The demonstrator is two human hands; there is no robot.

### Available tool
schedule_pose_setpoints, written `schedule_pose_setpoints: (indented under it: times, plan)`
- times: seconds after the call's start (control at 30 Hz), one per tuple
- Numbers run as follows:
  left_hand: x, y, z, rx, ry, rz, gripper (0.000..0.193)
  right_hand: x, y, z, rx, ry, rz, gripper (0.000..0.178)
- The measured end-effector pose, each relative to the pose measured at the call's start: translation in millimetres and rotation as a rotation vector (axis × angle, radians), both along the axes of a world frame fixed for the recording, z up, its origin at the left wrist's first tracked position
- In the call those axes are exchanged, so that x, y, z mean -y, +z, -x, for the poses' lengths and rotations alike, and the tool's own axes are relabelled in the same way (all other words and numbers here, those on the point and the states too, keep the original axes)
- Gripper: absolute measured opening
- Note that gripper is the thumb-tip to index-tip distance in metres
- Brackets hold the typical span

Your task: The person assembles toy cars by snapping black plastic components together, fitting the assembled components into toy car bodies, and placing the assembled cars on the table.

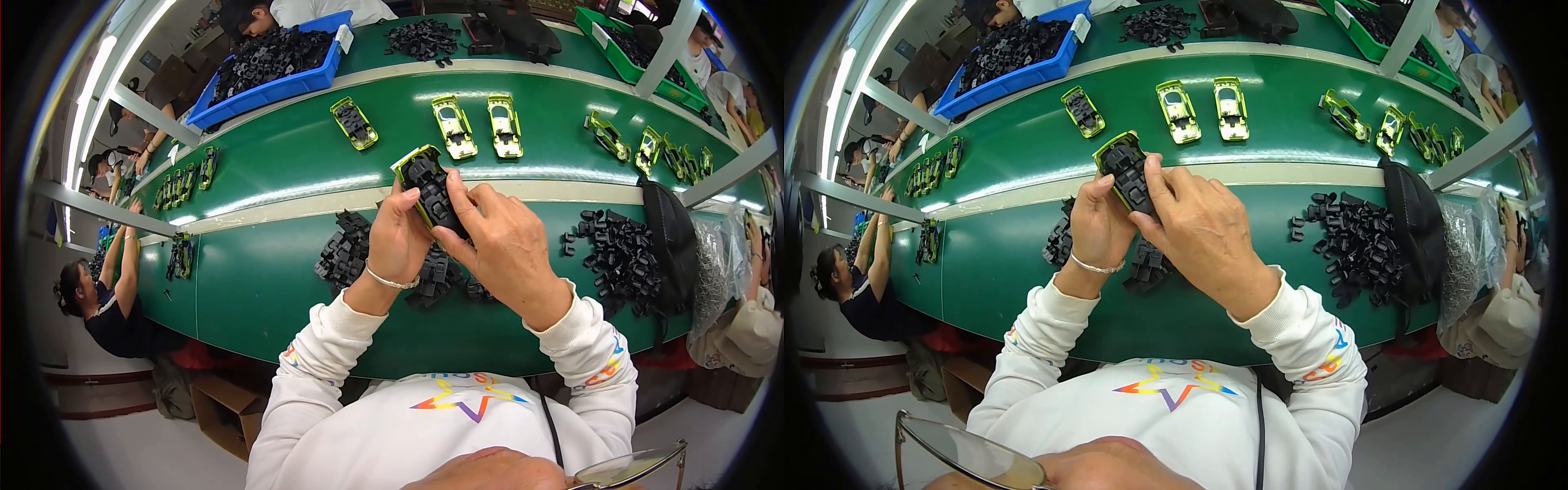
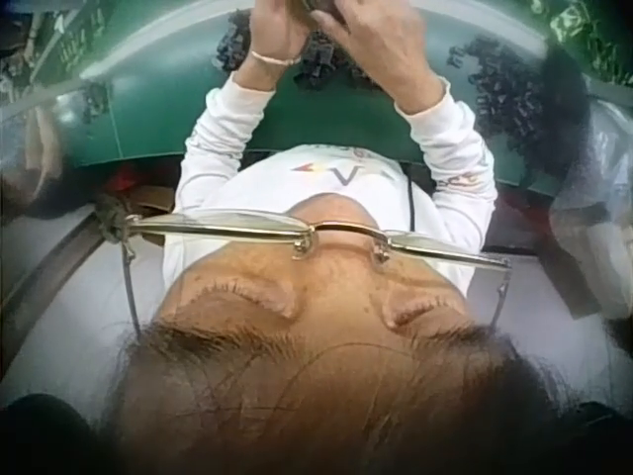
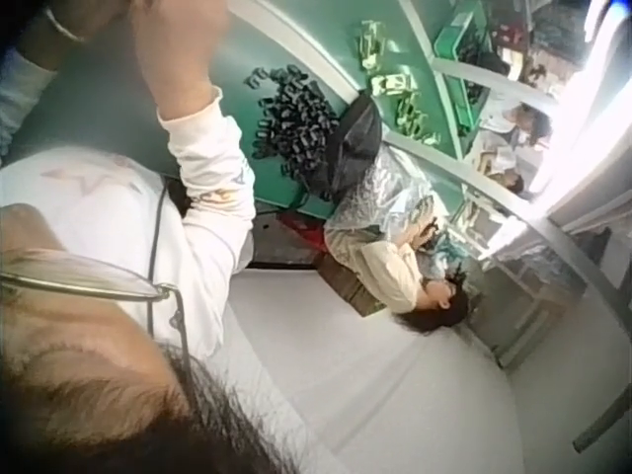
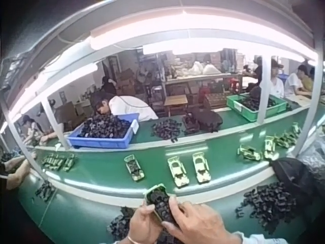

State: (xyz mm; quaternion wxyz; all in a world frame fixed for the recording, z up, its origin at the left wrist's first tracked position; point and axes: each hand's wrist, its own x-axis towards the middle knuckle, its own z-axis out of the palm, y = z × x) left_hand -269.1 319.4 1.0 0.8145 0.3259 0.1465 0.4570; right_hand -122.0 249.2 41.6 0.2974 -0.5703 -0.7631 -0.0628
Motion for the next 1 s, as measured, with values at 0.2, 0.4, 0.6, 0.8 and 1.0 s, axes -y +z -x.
schedule_pose_setpoints:
  times: [0.2,0.4,0.6,0.8,1.0]
  plan:
    - [7,-1,-7,-0.135,0.086,-0.035,0.048,0,8,-3,0.217,-0.039,0.053,0.062]
    - [8,0,-12,-0.242,0.136,-0.038,0.045,0,14,-4,0.270,-0.029,0.044,0.057]
    - [-1,-5,-5,-0.241,0.143,-0.001,0.047,-8,2,-7,0.219,-0.009,0.018,0.051]
    - [-73,-10,1,-0.311,0.160,0.054,0.036,-17,-19,-31,-0.180,0.069,0.068,0.053]
    - [-233,-74,14,-0.491,0.346,0.039,0.018,8,-53,-64,-0.322,-0.077,0.322,0.050]
